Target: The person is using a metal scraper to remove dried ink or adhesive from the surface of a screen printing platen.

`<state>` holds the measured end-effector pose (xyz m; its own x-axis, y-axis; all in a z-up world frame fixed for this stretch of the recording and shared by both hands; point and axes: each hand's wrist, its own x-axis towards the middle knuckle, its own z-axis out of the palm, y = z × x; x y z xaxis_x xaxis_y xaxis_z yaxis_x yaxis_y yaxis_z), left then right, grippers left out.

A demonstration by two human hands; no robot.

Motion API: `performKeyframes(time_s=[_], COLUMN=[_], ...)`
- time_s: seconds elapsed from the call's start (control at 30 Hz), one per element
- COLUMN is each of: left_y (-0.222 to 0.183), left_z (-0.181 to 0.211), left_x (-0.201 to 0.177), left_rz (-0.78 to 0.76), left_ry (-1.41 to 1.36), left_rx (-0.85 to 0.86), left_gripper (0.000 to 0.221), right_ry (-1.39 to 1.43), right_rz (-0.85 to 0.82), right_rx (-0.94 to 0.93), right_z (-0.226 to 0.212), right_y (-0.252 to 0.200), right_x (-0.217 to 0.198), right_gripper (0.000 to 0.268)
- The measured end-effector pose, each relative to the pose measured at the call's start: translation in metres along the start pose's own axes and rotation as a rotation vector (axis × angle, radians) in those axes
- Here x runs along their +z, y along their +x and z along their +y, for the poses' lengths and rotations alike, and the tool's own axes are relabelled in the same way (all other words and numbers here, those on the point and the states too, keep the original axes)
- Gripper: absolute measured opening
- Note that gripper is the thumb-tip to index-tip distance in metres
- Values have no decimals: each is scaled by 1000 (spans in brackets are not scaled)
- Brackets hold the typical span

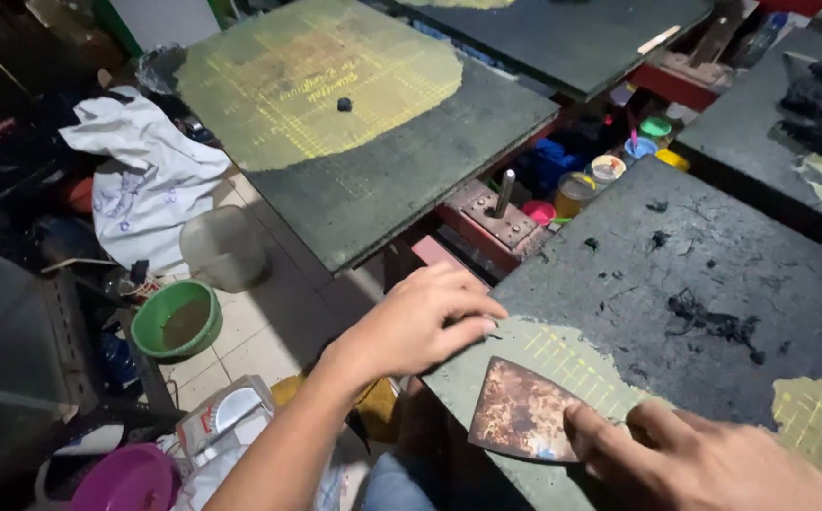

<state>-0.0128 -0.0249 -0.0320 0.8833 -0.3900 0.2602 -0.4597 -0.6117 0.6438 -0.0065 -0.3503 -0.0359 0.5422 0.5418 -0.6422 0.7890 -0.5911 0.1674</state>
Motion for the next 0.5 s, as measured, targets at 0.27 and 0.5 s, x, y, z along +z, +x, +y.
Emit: performKeyframes(time_s=[0.27,0.5], left_y=[5,7], left_z=[-6,-4], left_x=[17,21], left_rz=[-88,-36], left_ry=[298,556], left_rx=[110,324], left_gripper=[18,14], right_ry=[95,40], right_rz=[-133,-63], right_rx=[-94,-131], right_z=[17,13], right_y=[21,12], right_x=[65,53], right_gripper=[97,97])
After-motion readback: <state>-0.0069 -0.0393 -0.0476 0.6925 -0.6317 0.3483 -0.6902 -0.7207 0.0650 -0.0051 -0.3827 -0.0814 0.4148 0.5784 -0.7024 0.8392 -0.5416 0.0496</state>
